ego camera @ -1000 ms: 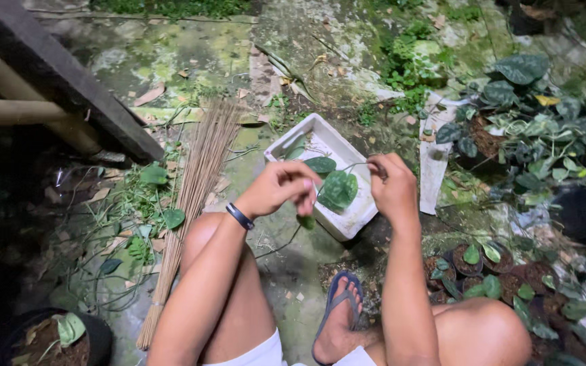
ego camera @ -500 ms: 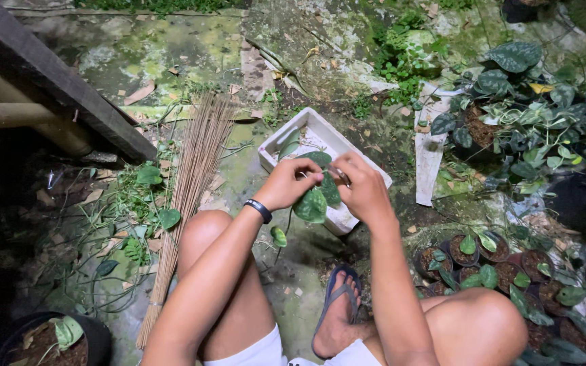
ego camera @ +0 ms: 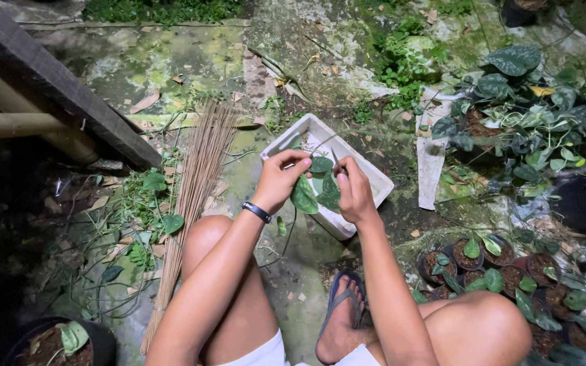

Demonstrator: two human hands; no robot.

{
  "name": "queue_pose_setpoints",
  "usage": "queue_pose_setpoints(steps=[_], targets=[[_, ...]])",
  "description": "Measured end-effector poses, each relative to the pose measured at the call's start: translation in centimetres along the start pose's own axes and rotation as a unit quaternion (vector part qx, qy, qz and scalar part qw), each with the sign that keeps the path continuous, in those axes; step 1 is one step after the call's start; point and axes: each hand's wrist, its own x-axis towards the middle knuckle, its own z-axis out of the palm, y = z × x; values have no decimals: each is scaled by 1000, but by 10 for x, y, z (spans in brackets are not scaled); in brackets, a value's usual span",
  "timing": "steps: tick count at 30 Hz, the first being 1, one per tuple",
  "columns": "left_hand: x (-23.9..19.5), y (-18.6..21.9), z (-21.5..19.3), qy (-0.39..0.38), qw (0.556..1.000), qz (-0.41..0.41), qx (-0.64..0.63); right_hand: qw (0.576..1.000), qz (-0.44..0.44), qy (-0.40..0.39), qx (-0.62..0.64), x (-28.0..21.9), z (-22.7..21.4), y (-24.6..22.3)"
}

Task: The person sits on the ground and uses a knife to trim leaves and stems from a vine plant. They cut sections of the vine and place the trimmed pieces into a white plastic tray.

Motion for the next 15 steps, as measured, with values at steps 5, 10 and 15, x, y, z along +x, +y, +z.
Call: queue_pose_setpoints(steps=[5,10,15], targets=[[-4,3,3,-29,1000,10,7,1000,-3,-7,-28,-1,6,6],[-3,-3,3,-51,998,-27,-4,996,-41,1,-85,0,9,1],[-1,-7,-1,-82,996,-27,-9,995,-50,-17,-83,4,8,-10]])
